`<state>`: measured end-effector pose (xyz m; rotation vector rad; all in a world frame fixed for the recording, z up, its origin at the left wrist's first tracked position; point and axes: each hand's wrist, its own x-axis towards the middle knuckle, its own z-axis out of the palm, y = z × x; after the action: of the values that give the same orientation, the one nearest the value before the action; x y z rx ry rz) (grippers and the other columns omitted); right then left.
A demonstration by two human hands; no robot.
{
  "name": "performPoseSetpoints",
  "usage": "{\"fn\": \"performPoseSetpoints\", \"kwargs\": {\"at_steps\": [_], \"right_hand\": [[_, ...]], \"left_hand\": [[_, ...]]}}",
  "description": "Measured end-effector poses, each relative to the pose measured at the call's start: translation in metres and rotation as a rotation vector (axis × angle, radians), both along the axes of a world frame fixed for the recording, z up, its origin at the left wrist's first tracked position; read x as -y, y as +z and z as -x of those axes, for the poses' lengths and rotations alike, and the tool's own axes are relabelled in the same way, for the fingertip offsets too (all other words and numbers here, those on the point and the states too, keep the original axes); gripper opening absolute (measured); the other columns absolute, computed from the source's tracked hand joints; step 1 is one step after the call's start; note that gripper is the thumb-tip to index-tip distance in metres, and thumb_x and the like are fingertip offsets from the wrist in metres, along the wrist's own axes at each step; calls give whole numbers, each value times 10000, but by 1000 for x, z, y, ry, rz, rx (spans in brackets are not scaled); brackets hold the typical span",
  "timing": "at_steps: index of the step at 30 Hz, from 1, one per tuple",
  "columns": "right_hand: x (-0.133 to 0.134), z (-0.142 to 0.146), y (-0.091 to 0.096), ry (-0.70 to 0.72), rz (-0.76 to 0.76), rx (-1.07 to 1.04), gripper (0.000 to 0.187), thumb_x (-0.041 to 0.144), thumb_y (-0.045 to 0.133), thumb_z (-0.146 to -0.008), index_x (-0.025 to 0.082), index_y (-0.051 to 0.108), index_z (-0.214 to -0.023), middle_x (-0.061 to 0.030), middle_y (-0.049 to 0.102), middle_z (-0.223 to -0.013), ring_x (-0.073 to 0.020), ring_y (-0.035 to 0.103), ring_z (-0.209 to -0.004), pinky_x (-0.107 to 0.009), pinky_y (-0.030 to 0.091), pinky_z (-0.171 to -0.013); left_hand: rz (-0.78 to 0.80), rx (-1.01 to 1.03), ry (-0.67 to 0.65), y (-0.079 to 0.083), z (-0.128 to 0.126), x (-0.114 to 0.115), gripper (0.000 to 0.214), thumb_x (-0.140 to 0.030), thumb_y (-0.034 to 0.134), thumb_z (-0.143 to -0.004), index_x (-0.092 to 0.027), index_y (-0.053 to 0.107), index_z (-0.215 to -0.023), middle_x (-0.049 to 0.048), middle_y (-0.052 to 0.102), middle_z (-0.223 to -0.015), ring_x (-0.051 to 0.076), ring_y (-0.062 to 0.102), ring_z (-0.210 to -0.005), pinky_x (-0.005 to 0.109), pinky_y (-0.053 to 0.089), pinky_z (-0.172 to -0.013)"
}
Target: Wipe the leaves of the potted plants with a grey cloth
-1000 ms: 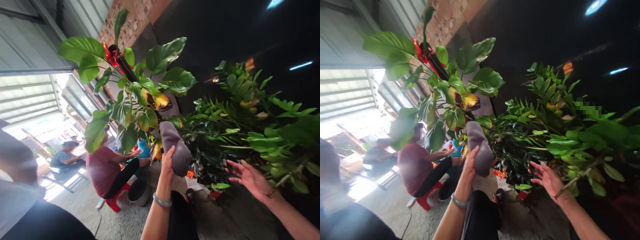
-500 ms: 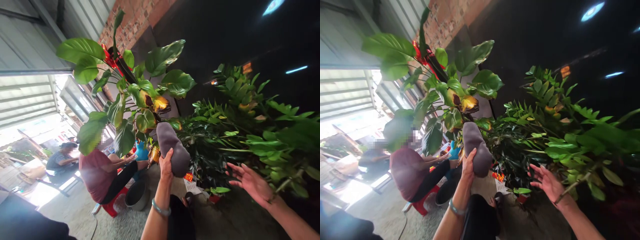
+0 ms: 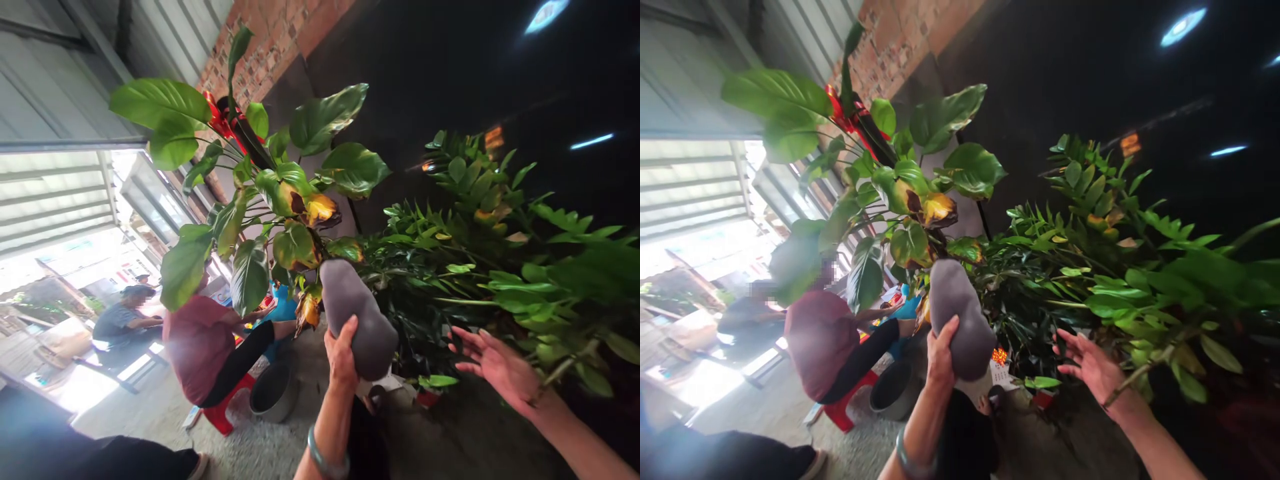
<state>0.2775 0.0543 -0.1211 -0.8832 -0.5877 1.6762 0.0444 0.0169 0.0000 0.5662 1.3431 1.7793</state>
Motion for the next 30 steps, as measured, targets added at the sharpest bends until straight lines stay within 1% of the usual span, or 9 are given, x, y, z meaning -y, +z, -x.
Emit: {"fn": "performPoseSetpoints", "kwargs": {"at_steps": [2, 4, 9, 11, 13, 18, 21, 26, 30], "right_hand": [[0, 1, -1, 1, -3, 3, 291, 467, 595, -723, 253, 762, -828, -131, 758, -1062, -370, 654, -1019, -466, 566, -690], [-1, 2, -4, -12, -3, -3, 258, 450, 601, -720, 255, 751, -798, -123, 751, -1103, -371, 662, -1011, -472, 567, -693], [0, 2, -11, -48, -32, 2, 258, 451, 600, -731, 269, 759, -821, -124, 755, -1097, -359, 679, -956, -458, 558, -670], [1, 1, -8, -45, -11, 2, 261, 460, 596, -723, 270, 762, -790, -122, 766, -1048, -353, 678, -938, -447, 555, -655], [2, 2, -2, -54, 25, -1, 258, 457, 594, -705, 268, 764, -751, -117, 774, -994, -345, 672, -929, -423, 553, -630], [5, 8, 7, -97, 66, 6, 273, 439, 585, -709, 241, 767, -751, -128, 753, -1038, -335, 649, -968, -391, 546, -613], [4, 9, 4, -91, 80, 29, 278, 467, 584, -692, 246, 750, -725, -134, 740, -1088, -358, 636, -1005, -431, 549, -653], [4, 2, 3, -92, 71, 85, 300, 528, 604, -655, 270, 739, -727, -141, 732, -1128, -396, 611, -1075, -523, 541, -768], [7, 2, 11, -66, 84, 146, 364, 601, 598, -600, 281, 732, -707, -150, 727, -1142, -413, 560, -1177, -535, 531, -840]], "left_hand": [[2, 17, -53, 4, 0, -19, 391, -331, 808, -510, -166, 608, -803, 18, 661, -654, 172, 625, -568, 292, 509, -568], [119, 11, -131, -11, -3, -22, 318, -321, 785, -532, -145, 633, -748, 30, 645, -593, 181, 612, -550, 295, 494, -552], [395, 5, -240, -71, -13, 24, 329, -292, 795, -503, -155, 633, -756, 36, 640, -583, 230, 629, -596, 322, 480, -540], [353, 20, -186, -69, -15, 39, 374, -249, 796, -455, -162, 619, -773, 22, 642, -593, 219, 624, -594, 316, 484, -540], [238, 19, -111, -50, -15, 38, 409, -220, 787, -415, -161, 619, -783, 17, 649, -613, 214, 628, -614, 309, 492, -557], [1, -29, -145, -4, -17, -5, 427, -274, 792, -395, -160, 639, -778, 15, 652, -638, 188, 611, -614, 304, 495, -593], [79, -30, -199, -21, -26, -12, 352, -307, 757, -430, -158, 640, -727, 18, 630, -594, 173, 571, -571, 302, 476, -571], [324, 96, -290, -74, -45, 33, 339, -243, 721, -400, -193, 615, -719, 3, 603, -538, 200, 565, -556, 319, 457, -546], [141, 118, -602, -63, -51, 48, 427, -209, 756, -380, -144, 700, -797, 40, 685, -675, 222, 621, -647, 337, 498, -645]]}}
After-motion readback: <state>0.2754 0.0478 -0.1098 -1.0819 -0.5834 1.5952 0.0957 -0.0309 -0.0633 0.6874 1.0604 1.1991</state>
